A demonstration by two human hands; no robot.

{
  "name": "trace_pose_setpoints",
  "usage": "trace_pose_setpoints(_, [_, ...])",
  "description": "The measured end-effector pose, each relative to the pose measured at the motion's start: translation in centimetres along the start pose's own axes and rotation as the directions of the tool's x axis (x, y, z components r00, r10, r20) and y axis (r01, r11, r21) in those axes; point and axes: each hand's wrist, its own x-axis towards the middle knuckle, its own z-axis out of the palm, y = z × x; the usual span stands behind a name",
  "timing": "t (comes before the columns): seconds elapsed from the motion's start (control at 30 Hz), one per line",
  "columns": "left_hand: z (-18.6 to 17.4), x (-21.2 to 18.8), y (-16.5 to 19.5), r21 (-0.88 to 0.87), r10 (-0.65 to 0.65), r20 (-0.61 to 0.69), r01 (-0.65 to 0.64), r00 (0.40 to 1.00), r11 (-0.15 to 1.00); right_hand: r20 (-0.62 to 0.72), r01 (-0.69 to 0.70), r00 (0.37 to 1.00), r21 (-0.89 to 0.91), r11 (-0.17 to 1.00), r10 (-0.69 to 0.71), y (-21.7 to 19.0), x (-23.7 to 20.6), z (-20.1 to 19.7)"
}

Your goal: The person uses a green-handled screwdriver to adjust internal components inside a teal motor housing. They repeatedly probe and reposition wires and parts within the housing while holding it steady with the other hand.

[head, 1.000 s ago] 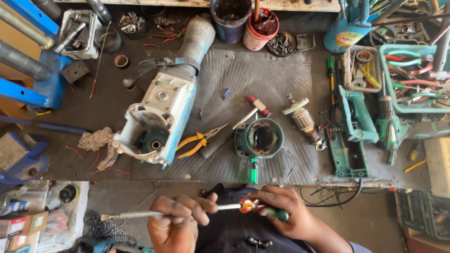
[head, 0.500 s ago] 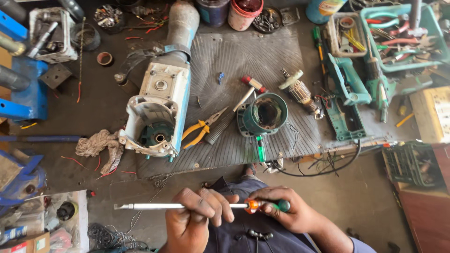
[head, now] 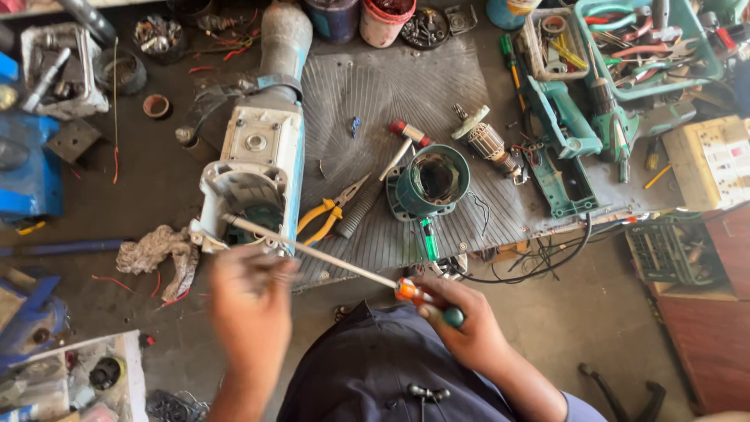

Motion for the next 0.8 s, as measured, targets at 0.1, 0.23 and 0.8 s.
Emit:
trace_pose_setpoints(0.1, [-1.9,0.4,1.5,0.542,0.685,0.313,-0.716,0.658,0.439,0.013,0.055,0.998,-0.064,0.996,-0.055,0.1,0.9,0.2])
trace_pose_setpoints(0.23, [-1.8,0.1,1.0,0.445,0.512,0.677,-0.848,0.529,0.288,0.155,0.089,0.984,-0.005,0.996,-0.087,-0.2,1.5,0.9])
trace_pose_setpoints(0.8, [-1.9,-2.9,-1.5,0.379,0.121,0.863,-0.786,0.491,0.487,0.462,0.145,0.884,-0.138,0.98,-0.066,-3.8,2.1,1.4])
